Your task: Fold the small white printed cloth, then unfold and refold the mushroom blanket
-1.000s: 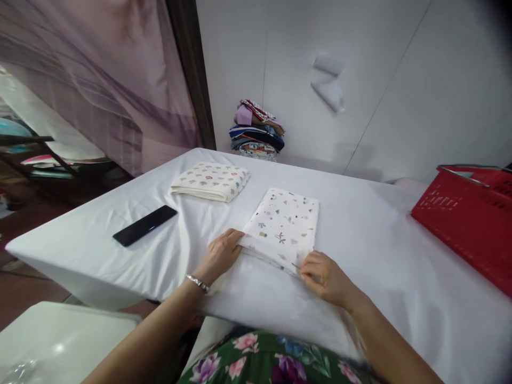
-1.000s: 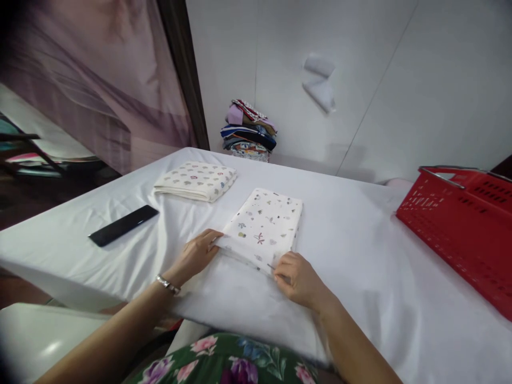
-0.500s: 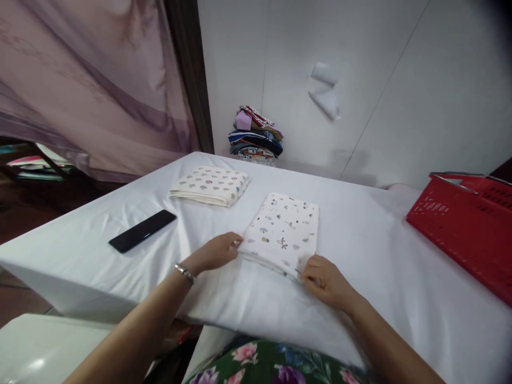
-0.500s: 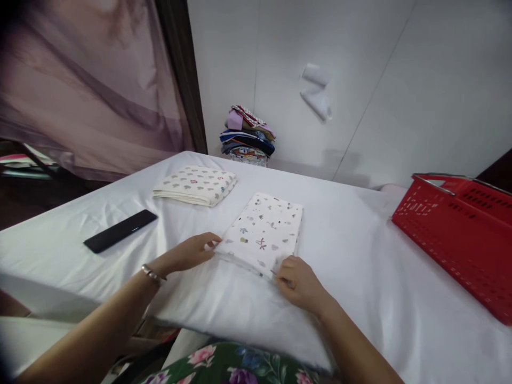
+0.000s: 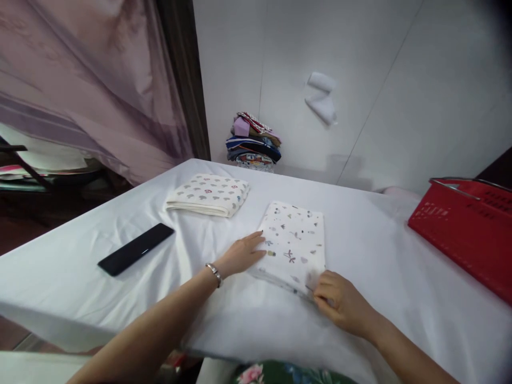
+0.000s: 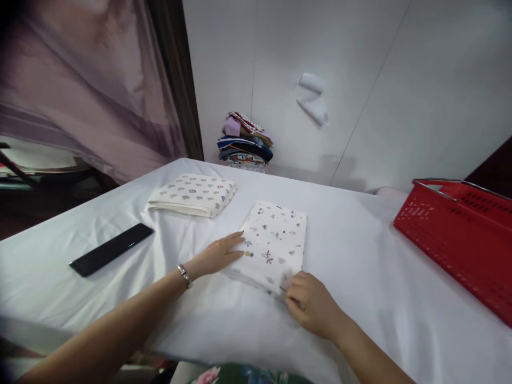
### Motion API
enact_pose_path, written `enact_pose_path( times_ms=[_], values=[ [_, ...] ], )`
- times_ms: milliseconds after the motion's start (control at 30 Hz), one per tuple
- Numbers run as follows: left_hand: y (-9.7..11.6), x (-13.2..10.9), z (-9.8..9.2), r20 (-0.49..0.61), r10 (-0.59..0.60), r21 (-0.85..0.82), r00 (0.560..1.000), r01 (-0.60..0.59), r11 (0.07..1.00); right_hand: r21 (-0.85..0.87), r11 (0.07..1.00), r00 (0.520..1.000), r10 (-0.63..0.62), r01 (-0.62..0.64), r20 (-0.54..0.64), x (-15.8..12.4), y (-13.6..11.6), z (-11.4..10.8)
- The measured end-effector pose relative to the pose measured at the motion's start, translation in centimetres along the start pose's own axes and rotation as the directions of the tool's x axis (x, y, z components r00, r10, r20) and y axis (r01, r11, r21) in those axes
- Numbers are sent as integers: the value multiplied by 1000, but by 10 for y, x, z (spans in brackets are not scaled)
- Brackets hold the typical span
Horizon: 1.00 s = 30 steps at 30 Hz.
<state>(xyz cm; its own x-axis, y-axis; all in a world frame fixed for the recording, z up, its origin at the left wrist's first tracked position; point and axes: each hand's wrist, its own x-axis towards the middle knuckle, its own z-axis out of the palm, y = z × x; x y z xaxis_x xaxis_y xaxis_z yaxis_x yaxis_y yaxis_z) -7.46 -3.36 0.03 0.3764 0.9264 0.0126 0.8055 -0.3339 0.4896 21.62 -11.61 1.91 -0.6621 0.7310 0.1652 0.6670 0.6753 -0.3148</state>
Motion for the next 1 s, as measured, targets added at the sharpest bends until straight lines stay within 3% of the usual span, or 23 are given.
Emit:
enact_pose_path(
  times_ms=[133,233,400,500,633,767,867,1000],
  values=[
    [2,22,-12,-43,-71,-29,997,69,997,39,999,999,29,-28,-18,20,4,-10],
    [13,51,-12,-70,-37,57,997,41,998,88,994,991,80,-71,-104,52,26,-10],
    [26,112,1,-132,44,189,990,-18,982,-3,943,934,328,-332,-143,121,84,5],
    [21,140,9,-107,-21,182,994,40,983,-126,872,880,464,-473,-97,149,115,10],
    [4,153,23,-45,-124,90,991,127,988,-249,791,826,557,-559,-86,156,141,18],
    [-3,151,30,-81,-100,64,992,105,992,-280,779,824,558,-561,-98,150,147,25],
    [-2,153,25,-88,-98,32,991,101,994,-283,781,827,554,-556,-96,149,147,26],
    [-2,171,8,-104,-214,-83,971,206,975,-278,779,824,555,-562,-109,150,146,27]
  ],
)
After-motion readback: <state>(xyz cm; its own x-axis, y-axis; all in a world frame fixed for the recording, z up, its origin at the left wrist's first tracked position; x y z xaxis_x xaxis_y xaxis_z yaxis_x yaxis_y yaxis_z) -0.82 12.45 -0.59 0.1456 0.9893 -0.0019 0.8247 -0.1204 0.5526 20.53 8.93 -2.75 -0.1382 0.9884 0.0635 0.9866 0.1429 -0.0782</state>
